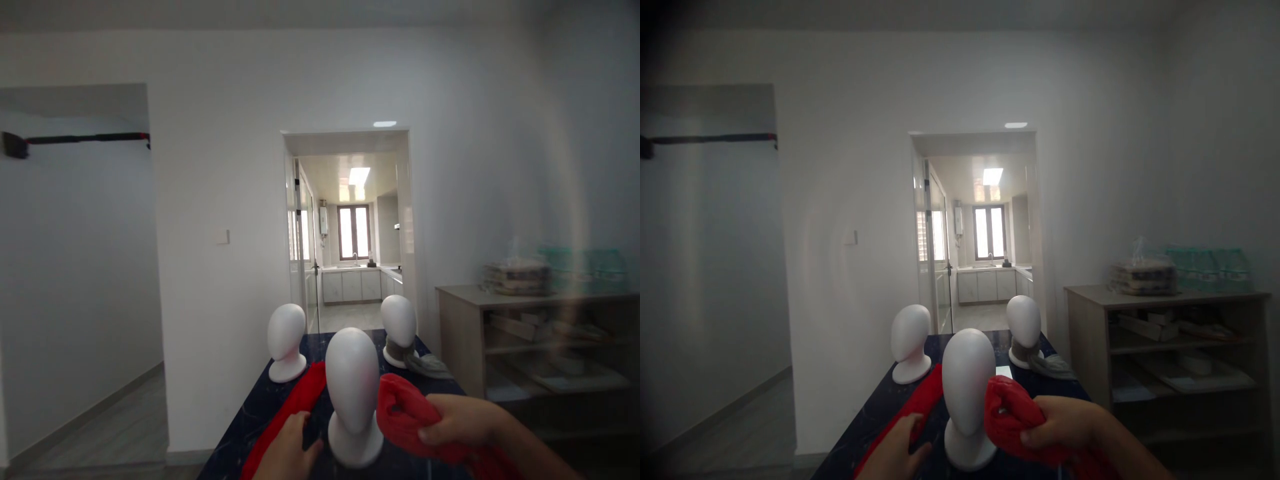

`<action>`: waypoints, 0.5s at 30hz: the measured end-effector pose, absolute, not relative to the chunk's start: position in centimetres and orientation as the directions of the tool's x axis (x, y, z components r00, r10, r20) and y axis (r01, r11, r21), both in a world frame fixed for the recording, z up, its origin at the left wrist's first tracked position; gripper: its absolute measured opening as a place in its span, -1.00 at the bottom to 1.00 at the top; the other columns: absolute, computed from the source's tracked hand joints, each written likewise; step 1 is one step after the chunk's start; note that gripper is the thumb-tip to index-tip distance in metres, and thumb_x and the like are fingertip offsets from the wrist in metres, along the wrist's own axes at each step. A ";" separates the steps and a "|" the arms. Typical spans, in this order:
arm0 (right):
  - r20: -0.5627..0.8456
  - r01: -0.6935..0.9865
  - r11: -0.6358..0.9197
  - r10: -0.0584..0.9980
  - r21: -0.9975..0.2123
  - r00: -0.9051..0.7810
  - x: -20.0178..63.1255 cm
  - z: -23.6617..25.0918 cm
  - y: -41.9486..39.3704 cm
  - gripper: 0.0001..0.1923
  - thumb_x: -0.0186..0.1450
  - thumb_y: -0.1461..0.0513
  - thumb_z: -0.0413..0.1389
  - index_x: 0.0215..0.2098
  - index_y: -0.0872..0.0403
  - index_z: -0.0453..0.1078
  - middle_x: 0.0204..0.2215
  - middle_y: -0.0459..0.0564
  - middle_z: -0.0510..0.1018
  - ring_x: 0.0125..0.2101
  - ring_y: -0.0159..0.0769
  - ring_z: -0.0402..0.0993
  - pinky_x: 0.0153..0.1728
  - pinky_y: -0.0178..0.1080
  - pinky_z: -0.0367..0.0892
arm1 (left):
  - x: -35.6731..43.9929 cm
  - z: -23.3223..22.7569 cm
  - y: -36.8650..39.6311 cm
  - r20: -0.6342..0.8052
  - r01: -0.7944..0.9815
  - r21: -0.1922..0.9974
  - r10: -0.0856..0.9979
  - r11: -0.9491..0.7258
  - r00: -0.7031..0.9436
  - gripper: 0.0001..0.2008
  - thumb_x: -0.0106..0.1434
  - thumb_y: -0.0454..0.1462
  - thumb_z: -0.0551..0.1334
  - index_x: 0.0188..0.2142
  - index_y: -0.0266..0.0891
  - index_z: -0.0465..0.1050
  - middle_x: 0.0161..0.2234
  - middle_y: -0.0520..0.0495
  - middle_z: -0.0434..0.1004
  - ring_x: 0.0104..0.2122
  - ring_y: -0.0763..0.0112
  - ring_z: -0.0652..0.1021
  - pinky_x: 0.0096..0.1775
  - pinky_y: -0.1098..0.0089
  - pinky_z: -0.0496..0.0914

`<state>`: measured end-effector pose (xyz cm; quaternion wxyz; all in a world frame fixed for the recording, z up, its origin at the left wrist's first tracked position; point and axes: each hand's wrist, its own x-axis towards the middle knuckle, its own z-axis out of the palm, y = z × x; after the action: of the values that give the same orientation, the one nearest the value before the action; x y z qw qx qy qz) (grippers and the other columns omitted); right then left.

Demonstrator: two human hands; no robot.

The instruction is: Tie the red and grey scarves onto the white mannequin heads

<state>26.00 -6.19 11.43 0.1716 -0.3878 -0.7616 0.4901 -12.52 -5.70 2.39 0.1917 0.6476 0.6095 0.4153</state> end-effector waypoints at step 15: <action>-0.207 0.477 0.228 0.687 -0.849 -0.696 21.7 13.0 -5.9 -0.72 0.39 0.06 0.18 -0.16 0.10 0.57 -0.35 -0.17 0.60 -0.38 -0.42 0.45 -0.29 -0.40 0.35 | -2.6 15.5 -9.4 0.242 0.318 0.886 0.923 -0.336 0.300 -0.79 0.10 -0.30 0.24 -0.28 -0.22 0.62 -0.44 -0.02 0.66 -0.46 0.32 0.57 -0.45 0.45 0.32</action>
<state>21.73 -5.95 13.02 0.1061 -0.3749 -0.7765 0.4952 -2.57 -9.41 15.53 0.3773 0.7126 0.4353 0.4005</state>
